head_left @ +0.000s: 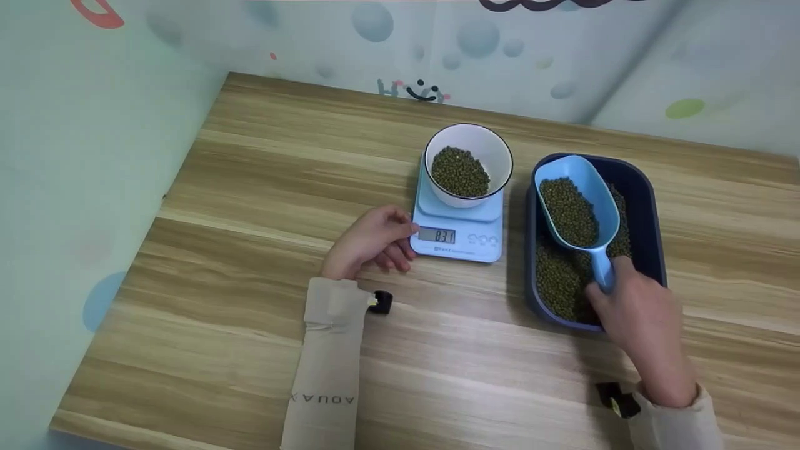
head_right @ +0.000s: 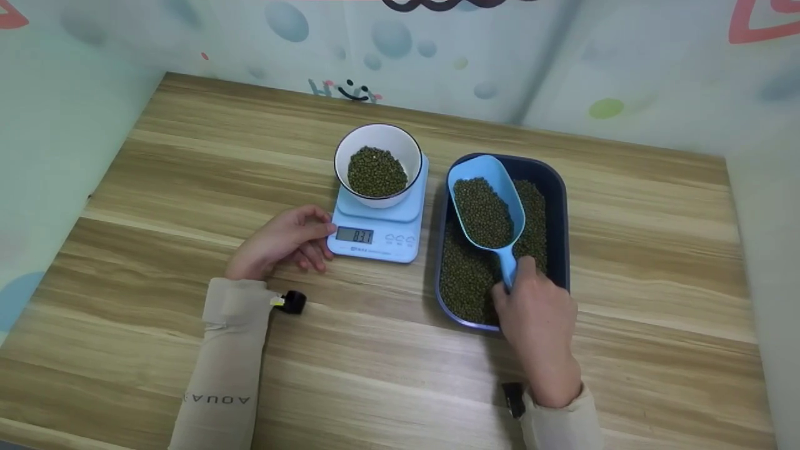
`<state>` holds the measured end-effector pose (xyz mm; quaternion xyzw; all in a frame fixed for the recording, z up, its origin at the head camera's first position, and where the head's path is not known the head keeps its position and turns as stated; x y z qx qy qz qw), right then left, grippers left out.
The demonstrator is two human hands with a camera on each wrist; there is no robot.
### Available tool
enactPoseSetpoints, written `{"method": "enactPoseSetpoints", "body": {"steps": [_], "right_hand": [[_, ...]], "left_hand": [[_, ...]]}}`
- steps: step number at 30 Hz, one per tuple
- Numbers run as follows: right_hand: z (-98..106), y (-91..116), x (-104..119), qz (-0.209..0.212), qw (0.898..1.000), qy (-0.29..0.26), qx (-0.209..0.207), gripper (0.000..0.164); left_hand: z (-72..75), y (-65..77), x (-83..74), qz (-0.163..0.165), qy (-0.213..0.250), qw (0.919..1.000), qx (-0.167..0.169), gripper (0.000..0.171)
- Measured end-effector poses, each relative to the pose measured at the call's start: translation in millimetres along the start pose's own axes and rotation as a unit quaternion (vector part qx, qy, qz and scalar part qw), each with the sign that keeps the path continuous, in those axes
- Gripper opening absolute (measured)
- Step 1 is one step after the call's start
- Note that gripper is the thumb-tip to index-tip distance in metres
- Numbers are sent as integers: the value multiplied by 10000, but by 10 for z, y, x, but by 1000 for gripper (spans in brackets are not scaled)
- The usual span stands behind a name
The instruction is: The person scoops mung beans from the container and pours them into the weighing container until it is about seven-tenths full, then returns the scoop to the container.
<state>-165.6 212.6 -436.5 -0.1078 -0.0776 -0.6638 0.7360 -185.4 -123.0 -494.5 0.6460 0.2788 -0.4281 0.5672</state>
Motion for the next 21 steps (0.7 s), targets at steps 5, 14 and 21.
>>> {"method": "enactPoseSetpoints", "body": {"steps": [5, 14, 21], "right_hand": [[8, -1, 2, 8, 10000, 17, 15, 23], [14, -2, 17, 81, 10000, 41, -41, 23], [10, 1, 12, 92, 9999, 71, -66, 21]], "left_hand": [[1, 1, 2, 16, -31, 10000, -11, 24], [-3, -1, -1, -16, -47, 10000, 20, 25], [28, -138, 140, -17, -62, 10000, -47, 26]]}}
Point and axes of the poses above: each hand's wrist, its own y-axis away from the middle knuckle, its own z-axis out of the back of the hand, x = y × z, the point moved 8 cm from there along -y, towards the middle knuckle, and after that the axes turned 3 degrees about -x, right-handed, at the moved point
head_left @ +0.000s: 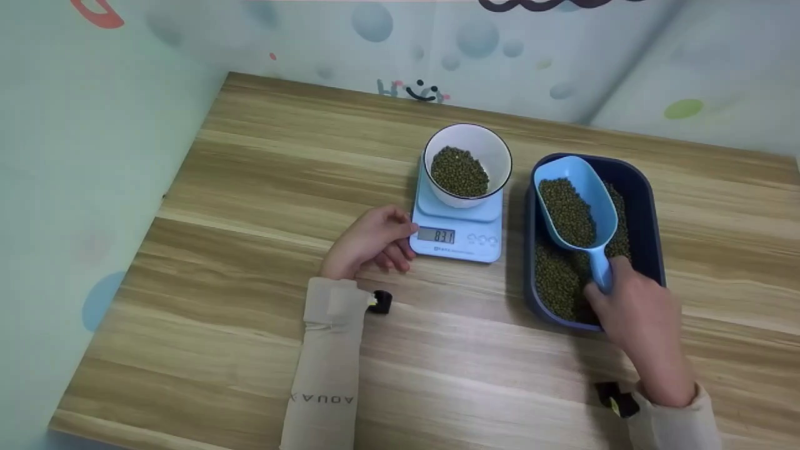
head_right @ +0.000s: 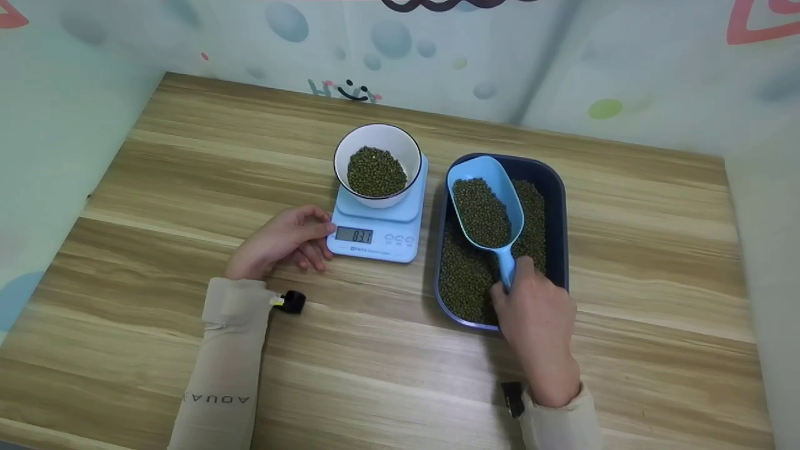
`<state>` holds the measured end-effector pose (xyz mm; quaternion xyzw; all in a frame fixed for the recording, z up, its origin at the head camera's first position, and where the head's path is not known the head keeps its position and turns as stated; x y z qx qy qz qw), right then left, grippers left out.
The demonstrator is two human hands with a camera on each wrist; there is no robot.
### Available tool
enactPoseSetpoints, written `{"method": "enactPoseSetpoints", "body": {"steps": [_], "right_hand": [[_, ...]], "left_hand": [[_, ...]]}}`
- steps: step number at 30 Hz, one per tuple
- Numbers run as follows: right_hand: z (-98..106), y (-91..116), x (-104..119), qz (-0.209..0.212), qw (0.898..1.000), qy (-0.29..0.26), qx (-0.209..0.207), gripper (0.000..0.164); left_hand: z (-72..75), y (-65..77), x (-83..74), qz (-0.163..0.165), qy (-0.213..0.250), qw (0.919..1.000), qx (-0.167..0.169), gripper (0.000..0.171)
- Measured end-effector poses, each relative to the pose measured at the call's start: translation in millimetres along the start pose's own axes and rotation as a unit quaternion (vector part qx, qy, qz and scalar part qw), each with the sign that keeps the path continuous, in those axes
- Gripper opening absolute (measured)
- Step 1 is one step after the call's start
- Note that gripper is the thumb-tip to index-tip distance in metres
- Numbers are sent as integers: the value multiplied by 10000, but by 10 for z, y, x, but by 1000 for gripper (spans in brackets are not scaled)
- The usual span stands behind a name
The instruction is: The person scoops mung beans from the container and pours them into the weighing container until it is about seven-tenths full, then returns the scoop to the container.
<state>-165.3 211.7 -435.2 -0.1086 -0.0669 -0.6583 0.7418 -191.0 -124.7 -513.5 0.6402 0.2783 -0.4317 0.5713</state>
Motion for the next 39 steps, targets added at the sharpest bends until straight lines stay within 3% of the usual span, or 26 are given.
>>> {"method": "enactPoseSetpoints", "body": {"steps": [22, 34, 39], "right_hand": [[-26, -12, -7, -61, 9997, 7, 233, 23], [-3, 7, 1, 28, 10000, 14, -64, 21], [-9, 4, 7, 82, 9999, 23, -90, 21]], "left_hand": [[20, -39, 49, -37, -122, 9999, -56, 24], [16, -40, 48, 12, -66, 9999, -84, 28], [9, 22, -17, 54, -84, 9999, -44, 28]]}}
Point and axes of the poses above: each hand's wrist, its own y-axis away from the middle knuckle, its own z-axis out of the back of the hand, x = y × z, the point moved 8 cm from there along -y, towards the middle knuckle, and after that the axes turned 3 degrees about -x, right-handed, at the moved point
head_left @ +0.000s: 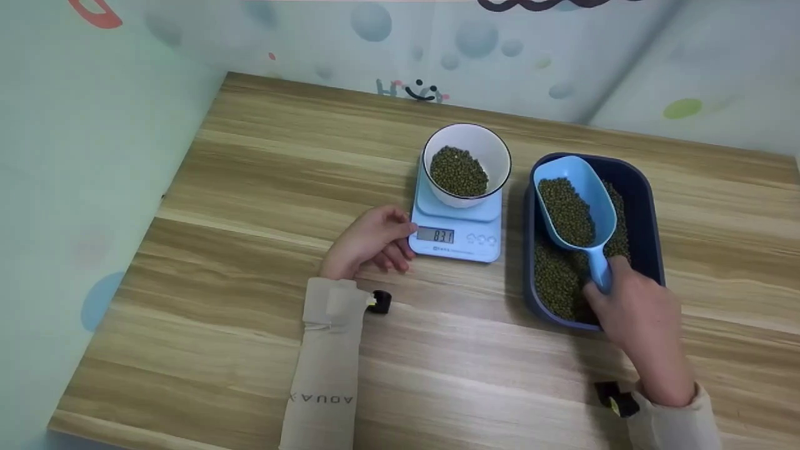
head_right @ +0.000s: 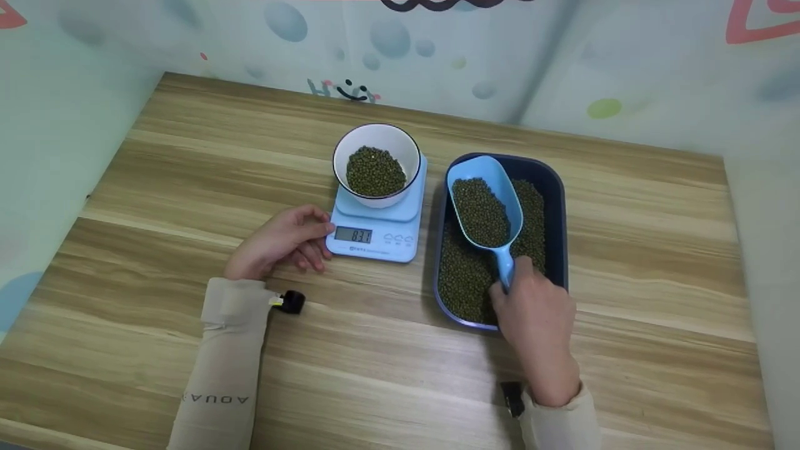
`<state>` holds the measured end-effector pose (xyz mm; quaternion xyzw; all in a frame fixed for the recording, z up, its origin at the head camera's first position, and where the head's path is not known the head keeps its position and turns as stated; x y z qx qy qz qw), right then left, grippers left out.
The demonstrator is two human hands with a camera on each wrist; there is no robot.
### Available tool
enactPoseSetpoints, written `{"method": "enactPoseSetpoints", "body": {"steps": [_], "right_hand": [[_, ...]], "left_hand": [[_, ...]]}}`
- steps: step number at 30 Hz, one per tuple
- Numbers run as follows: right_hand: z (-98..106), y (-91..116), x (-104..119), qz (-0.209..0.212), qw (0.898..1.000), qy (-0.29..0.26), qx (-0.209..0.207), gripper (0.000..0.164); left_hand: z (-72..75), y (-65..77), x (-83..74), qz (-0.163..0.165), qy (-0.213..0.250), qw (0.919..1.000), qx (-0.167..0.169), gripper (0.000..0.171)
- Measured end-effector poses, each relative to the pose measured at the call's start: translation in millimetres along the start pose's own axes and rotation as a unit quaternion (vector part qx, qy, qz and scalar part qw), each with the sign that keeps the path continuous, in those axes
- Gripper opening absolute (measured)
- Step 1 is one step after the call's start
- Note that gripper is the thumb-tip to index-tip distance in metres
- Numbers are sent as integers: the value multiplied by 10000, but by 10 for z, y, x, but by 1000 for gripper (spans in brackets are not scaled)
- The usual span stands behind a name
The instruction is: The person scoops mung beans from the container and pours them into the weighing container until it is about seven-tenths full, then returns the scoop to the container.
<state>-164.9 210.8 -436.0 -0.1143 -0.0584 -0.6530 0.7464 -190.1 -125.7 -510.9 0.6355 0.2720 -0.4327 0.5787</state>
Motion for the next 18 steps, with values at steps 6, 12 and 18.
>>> {"method": "enactPoseSetpoints", "body": {"steps": [6, 12, 18], "right_hand": [[-3, -6, 3, 35, 10000, -8, -29, 21], [-5, -5, 1, 42, 10000, -31, -13, 21], [-17, -12, -4, 38, 10000, -16, 29, 22]], "left_hand": [[-19, 97, -104, 19, -42, 10000, 44, 24], [-3, 8, -21, 19, -59, 10000, 23, 26], [10, -65, 55, -27, -43, 10000, -32, 28]]}}
Point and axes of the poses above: each hand's wrist, its own y-axis away from the middle knuckle, its own z-axis out of the back of the hand, x = y × z, the point moved 8 cm from there along -y, towards the middle knuckle, and after that the axes turned 3 degrees about -x, right-handed, at the moved point
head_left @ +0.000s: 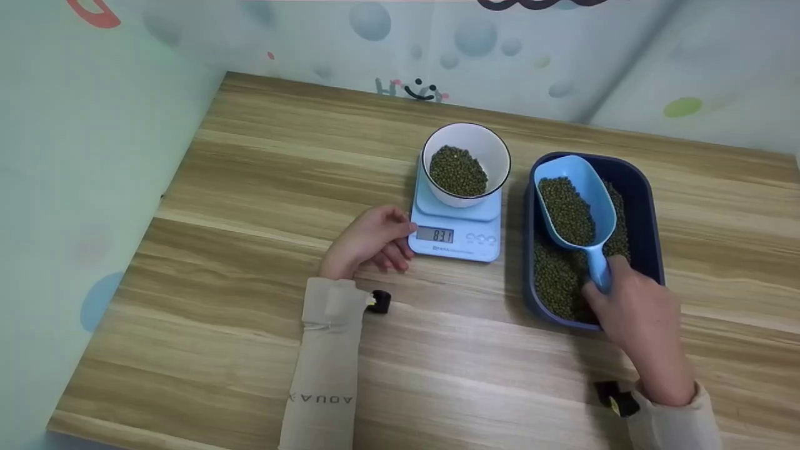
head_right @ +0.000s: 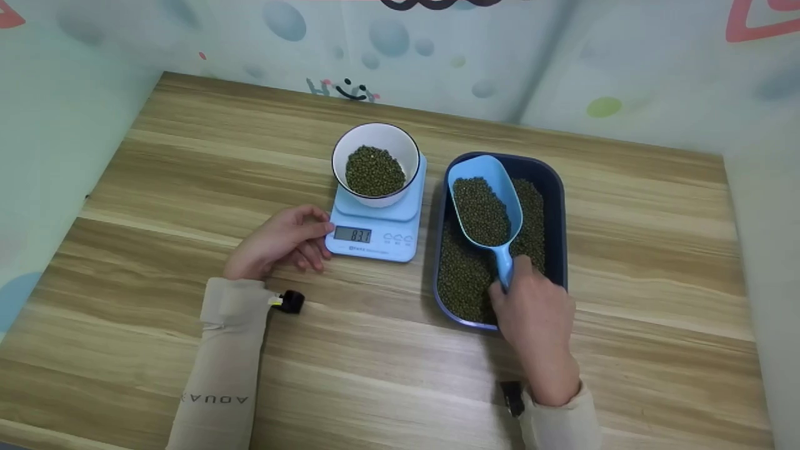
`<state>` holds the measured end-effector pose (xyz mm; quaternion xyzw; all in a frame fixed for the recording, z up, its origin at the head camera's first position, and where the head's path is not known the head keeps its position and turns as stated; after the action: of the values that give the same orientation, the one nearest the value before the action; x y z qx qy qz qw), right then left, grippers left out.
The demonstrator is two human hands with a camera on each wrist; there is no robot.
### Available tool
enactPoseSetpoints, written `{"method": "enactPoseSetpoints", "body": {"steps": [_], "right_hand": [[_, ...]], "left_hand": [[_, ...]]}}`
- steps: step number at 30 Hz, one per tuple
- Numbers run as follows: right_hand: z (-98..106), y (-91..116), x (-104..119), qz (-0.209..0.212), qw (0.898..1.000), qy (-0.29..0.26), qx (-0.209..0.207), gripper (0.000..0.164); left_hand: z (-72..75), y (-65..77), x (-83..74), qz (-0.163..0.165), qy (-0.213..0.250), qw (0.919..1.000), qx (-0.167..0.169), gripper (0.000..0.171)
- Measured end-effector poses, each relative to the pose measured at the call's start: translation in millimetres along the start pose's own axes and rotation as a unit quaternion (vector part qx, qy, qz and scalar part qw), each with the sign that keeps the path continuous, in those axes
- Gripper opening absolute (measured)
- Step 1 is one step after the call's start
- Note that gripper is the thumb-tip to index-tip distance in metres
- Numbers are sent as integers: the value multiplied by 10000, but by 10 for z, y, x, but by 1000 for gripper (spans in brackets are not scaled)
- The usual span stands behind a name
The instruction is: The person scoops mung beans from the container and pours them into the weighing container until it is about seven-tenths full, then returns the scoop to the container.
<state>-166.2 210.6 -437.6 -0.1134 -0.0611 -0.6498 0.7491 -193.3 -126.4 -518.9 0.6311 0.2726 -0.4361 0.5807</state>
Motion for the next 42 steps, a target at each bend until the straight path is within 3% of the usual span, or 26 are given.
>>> {"method": "enactPoseSetpoints", "body": {"steps": [11, 18, 27, 42], "right_hand": [[5, -5, -9, -77, 9999, -19, 90, 24], [3, -4, 0, -45, 9999, -31, 86, 23], [-1, -6, -11, -92, 9998, -20, 197, 25], [23, 0, -29, -169, 9996, -208, 30, 24]], "left_hand": [[3, 3, 0, 2, 140, 9999, -19, 27], [-33, 179, -174, 68, 112, 9999, 77, 24], [-36, 190, -185, 26, 107, 9999, 96, 23], [-32, 176, -177, -22, 73, 10000, 64, 24]]}}
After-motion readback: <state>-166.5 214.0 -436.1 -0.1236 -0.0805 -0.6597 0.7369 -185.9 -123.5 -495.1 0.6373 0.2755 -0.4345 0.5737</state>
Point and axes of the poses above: each hand's wrist, its own y-axis away from the middle knuckle, its own z-axis out of the back of the hand, x = y × z, the point moved 8 cm from there along -y, towards the middle knuckle, and after that the axes turned 3 degrees about -x, right-handed, at the moved point
